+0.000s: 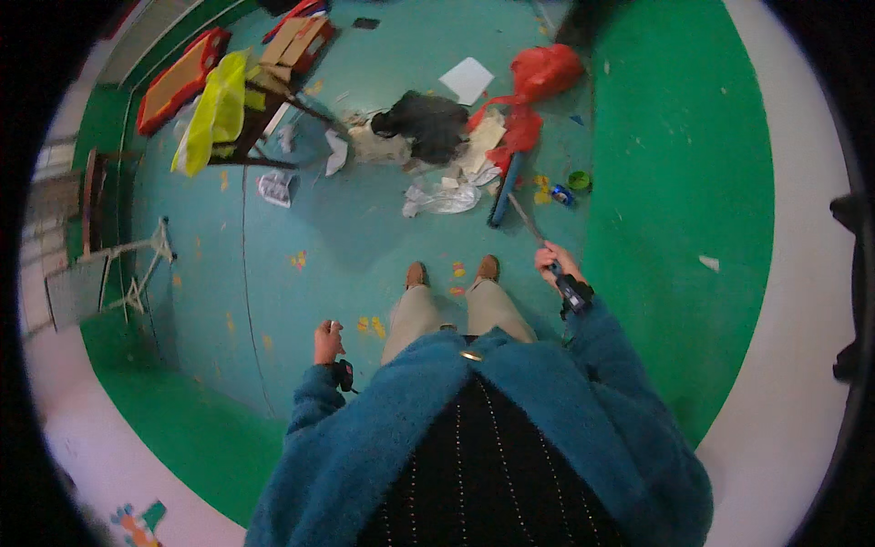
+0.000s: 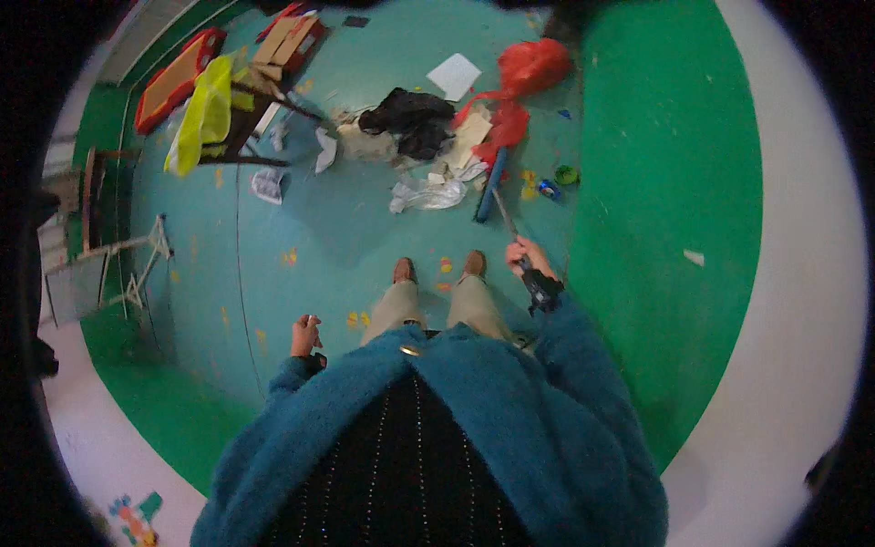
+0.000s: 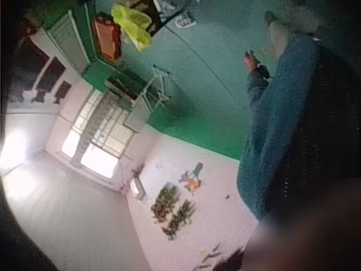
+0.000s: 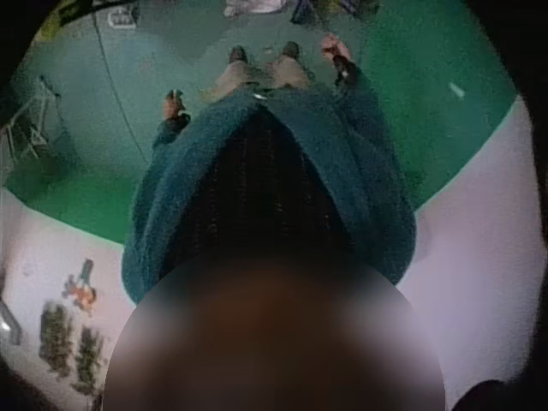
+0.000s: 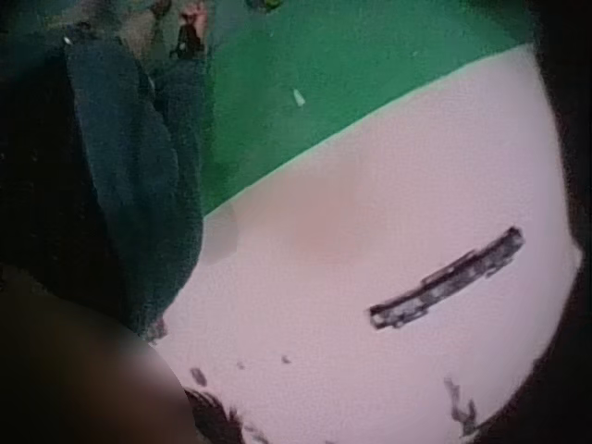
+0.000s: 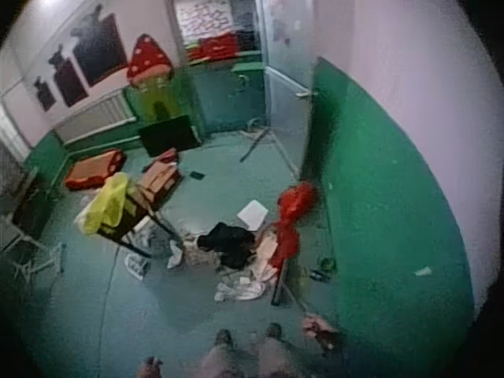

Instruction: The person sweeps a cluttered room with a long-handled broom, then picks up scattered items including papers, plastic bags, and a cardboard box. They place the collected items into the box and continue sweeping the floor.

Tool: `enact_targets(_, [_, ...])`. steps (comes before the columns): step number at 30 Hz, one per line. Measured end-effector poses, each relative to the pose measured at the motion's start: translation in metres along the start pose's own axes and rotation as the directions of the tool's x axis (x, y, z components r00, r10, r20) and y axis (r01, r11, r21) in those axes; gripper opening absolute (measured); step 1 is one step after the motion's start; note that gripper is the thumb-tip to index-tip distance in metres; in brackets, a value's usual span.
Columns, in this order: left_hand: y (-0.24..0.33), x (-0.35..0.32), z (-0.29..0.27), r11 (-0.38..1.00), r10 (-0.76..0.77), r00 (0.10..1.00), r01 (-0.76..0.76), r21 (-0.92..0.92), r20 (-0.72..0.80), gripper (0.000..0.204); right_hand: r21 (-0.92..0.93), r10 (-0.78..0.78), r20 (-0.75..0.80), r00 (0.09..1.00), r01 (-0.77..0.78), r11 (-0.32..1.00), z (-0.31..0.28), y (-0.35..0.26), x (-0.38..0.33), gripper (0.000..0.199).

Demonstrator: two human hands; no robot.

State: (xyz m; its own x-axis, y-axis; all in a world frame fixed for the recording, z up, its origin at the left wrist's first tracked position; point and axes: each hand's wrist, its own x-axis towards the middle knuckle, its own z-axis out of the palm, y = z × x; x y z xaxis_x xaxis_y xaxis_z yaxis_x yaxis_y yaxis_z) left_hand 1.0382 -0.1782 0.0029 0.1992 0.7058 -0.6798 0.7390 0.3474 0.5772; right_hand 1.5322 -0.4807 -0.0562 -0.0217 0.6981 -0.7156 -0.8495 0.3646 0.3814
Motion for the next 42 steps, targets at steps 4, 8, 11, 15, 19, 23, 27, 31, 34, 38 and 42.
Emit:
enact_targets(4, [-0.046,-0.055,0.003,0.999,-0.040,0.994,0.037,-0.032,-0.101,0.025,-0.322,-0.155,-0.186,0.970,0.089,0.943,0.011,0.017,-0.021,0.022])
enact_targets(8, [-0.102,-0.108,0.019,0.974,-0.183,0.973,0.159,-0.161,-0.143,0.026,-0.413,-0.033,-0.183,0.983,-0.047,0.910,0.025,0.052,-0.053,0.022])
enact_targets(11, [-0.137,-0.136,0.032,0.945,-0.263,0.952,0.222,-0.239,-0.157,0.027,-0.545,-0.073,-0.310,0.948,-0.114,0.831,0.036,0.081,-0.077,0.021])
enact_targets(15, [-0.165,-0.153,0.047,0.925,-0.294,0.944,0.240,-0.295,-0.153,0.028,-0.567,0.078,-0.469,0.880,-0.368,0.736,0.045,0.107,-0.101,0.018])
enact_targets(19, [-0.188,-0.154,0.054,0.924,-0.285,0.951,0.240,-0.299,-0.118,0.029,-0.481,0.319,-0.584,0.746,-0.635,0.605,0.029,0.127,-0.087,0.020])
enact_targets(23, [-0.216,-0.158,0.048,0.935,-0.242,0.960,0.193,-0.297,-0.139,0.030,-0.588,0.382,-0.640,0.667,-0.745,0.314,-0.015,0.163,-0.024,0.023])
enact_targets(27, [-0.244,-0.179,0.040,0.930,-0.254,0.954,0.195,-0.312,-0.161,0.029,-0.283,0.481,-0.706,0.520,-0.829,0.482,-0.055,0.209,0.051,0.022])
enact_targets(31, [-0.278,-0.212,0.032,0.870,-0.372,0.904,0.261,-0.417,-0.210,0.026,-0.253,0.480,-0.688,0.544,-0.800,0.544,-0.066,0.238,0.087,0.019])
enact_targets(34, [-0.312,-0.231,0.027,0.833,-0.413,0.893,0.294,-0.468,-0.176,0.028,-0.255,0.473,-0.662,0.581,-0.769,0.586,-0.050,0.231,0.089,0.018])
enact_targets(38, [-0.350,-0.246,0.035,0.838,-0.394,0.895,0.255,-0.483,-0.211,0.028,-0.325,0.262,-0.631,0.730,-0.556,0.765,-0.004,0.194,0.090,0.021])
enact_targets(42, [-0.365,-0.247,0.046,0.817,-0.417,0.882,0.259,-0.515,-0.218,0.028,-0.464,0.192,-0.602,0.775,-0.536,0.706,0.028,0.176,0.098,0.017])
